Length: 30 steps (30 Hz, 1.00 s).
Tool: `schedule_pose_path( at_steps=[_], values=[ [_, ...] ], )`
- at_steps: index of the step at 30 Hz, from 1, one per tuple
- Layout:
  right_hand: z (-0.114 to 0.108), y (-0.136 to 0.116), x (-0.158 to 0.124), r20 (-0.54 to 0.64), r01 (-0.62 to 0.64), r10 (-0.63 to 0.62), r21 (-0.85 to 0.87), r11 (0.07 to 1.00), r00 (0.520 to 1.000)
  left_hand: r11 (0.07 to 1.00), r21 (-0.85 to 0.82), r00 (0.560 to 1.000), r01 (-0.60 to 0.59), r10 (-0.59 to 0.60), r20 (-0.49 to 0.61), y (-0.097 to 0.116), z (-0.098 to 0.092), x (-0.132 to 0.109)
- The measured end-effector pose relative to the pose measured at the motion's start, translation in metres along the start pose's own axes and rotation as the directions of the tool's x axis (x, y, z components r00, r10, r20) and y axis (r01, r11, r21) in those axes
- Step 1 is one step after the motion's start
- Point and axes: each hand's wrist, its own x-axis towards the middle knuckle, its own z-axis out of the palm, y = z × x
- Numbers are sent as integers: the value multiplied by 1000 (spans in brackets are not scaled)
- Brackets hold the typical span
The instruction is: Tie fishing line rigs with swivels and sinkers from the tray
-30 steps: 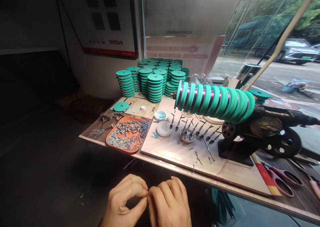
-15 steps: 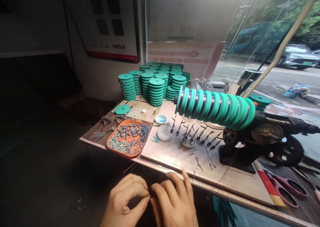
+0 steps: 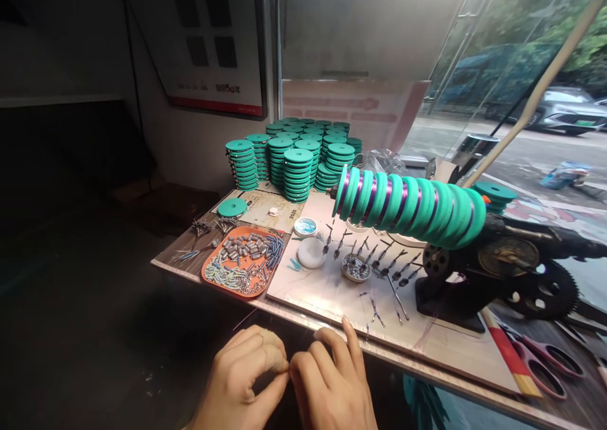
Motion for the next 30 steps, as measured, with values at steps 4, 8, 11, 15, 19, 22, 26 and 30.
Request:
schedule_pose_path(
  at_steps=[4,8,11,15,19,22,26,30],
  values=[
    [-1,4,-1,34,99,-98,-44,994,995,1000,11,1000,-4,4,24,1,-1,1],
    [-2,6,-2,38,78,-77,-20,997,996,1000,17,998,13,-14,56,2,-3,3],
    [-3,7,-2,46,82,-82,-1,997,996,997,-3,987,76,-75,146,2,-9,5],
    [-4,8,-2,58,95,-96,18,995,994,996,-6,958,84,-79,276,-1,-17,7],
    [-4,5,-1,61,58,-61,49,997,996,999,12,946,45,-46,320,-2,-19,9],
    [-1,-2,1,28,-9,7,92,996,1000,995,21,933,93,-94,346,0,-18,10],
    [5,-12,4,-99,-108,125,162,981,987,994,7,929,111,-106,354,2,-19,9],
    [8,-16,3,-88,-122,140,189,974,986,994,-17,932,108,-95,350,0,-20,9]
  ],
)
